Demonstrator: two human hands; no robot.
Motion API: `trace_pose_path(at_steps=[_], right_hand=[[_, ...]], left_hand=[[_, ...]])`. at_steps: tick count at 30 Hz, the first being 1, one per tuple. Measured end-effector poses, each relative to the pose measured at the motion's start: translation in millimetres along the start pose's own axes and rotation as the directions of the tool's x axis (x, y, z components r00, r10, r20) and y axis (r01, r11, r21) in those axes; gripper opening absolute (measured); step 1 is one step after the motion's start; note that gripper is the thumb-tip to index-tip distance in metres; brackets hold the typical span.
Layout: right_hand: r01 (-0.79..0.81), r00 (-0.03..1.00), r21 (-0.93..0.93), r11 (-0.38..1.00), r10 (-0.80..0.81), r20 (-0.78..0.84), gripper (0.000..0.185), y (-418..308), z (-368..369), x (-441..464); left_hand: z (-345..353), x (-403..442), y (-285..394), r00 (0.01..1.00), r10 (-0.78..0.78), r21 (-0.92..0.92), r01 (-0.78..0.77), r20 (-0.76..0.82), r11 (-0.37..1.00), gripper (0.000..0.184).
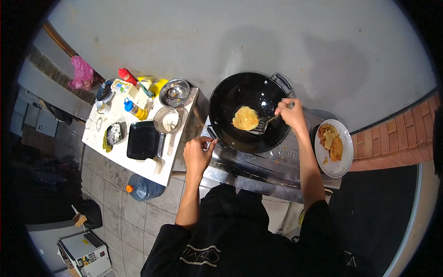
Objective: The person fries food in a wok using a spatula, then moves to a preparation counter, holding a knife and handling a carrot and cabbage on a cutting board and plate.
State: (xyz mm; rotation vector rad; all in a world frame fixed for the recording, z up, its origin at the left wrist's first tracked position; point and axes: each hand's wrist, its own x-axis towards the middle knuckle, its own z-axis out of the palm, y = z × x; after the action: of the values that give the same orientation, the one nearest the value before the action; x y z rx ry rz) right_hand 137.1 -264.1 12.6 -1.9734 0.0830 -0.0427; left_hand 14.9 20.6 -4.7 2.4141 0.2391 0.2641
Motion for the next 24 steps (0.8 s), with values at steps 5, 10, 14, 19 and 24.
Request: trace_pose_path(at_steps=[5, 10, 14, 19, 24], right_hand=[[-0.096, 0.992, 0.176, 0.980, 0.108, -0.060, 0.021, 27, -3, -20], [-0.001, 0.989, 0.288, 0.958, 0.044, -0.143, 0.021, 40, 16, -36], [0.002, 0.985, 0.379, 0.925, 0.064, -0.162, 0.021, 41, 29, -38], [-0.037, 0.980, 0.470, 0.882, 0.124, -0.157, 0.021, 35, 34, -40], [-0.011, 0.976, 0.488, 0.873, 0.115, -0.183, 0.022, 31, 26, -39]], left_hand=[[0, 1, 0, 1.000, 0.006, -0.005, -0.006, 0.026, 1.000, 0.026], [-1, 1, 1, 1.000, 0.006, -0.021, -0.005, 0.023, 1.000, 0.027], [-1, 2, 0, 1.000, 0.018, -0.007, -0.018, 0.021, 1.000, 0.027], [-3, 2, 3, 0.999, -0.007, 0.006, 0.006, 0.043, 1.000, 0.027], [-2, 2, 0, 0.999, -0.005, -0.020, 0.006, 0.045, 1.000, 0.027]])
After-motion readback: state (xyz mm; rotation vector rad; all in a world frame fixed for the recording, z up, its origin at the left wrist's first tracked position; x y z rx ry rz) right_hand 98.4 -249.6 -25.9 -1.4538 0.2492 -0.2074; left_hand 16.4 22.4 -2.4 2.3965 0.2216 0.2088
